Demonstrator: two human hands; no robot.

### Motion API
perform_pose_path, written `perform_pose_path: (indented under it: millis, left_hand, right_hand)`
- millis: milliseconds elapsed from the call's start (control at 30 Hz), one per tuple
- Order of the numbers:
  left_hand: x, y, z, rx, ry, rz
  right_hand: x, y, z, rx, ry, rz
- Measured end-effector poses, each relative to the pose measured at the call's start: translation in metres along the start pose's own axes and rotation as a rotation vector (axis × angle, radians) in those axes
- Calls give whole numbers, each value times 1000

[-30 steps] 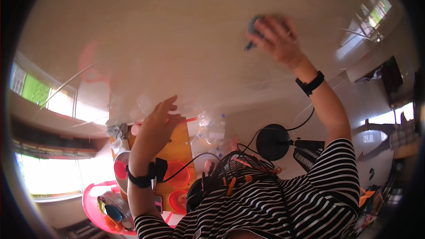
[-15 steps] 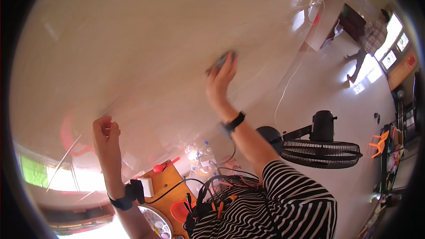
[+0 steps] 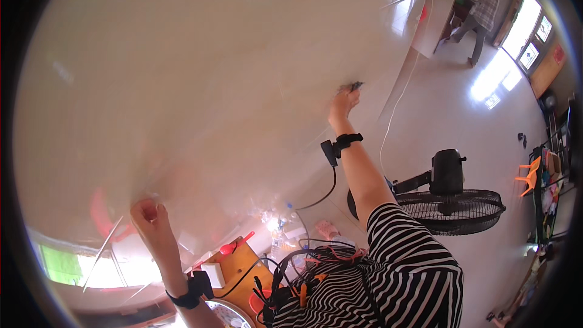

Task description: The person wipes a wall and a door with a cloth, then moves to the entrance and wipes a metal security gate. The person uses a cloth to clean the surfaces.

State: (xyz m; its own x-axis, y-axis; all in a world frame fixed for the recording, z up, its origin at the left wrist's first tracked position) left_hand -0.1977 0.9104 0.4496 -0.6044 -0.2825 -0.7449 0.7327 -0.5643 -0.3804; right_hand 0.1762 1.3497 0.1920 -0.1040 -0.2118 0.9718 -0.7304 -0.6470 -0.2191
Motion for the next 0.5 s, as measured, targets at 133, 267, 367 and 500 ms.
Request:
perform_pose_path:
  millis: [133, 267, 367, 500]
  left_hand:
    - [-8, 4, -10, -138, -75, -77]
    - [-3, -4, -12, -152, -114, 41]
    - [2, -5, -11, -161, -87, 87]
    - [8, -4, -9, -177, -38, 121]
  right_hand:
    - [-91, -10, -4, -29, -246, -514]
    - [-160, 70, 20, 298, -463, -1134]
    - [-224, 138, 33, 449, -462, -1244]
    - [-332, 121, 11, 527, -360, -1102]
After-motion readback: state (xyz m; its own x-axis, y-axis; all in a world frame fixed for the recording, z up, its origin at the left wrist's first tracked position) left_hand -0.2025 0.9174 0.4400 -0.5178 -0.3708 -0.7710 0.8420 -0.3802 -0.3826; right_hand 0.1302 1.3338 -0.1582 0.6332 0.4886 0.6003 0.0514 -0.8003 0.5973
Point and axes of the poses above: each hand's wrist, its own y-axis away from the middle knuckle, its own z-axis out of the back of the hand, x = y × z, the point moved 5 cm from there along -y, towards the middle knuckle, and after that the axes turned 8 degrees about z, right-handed, at the moved point
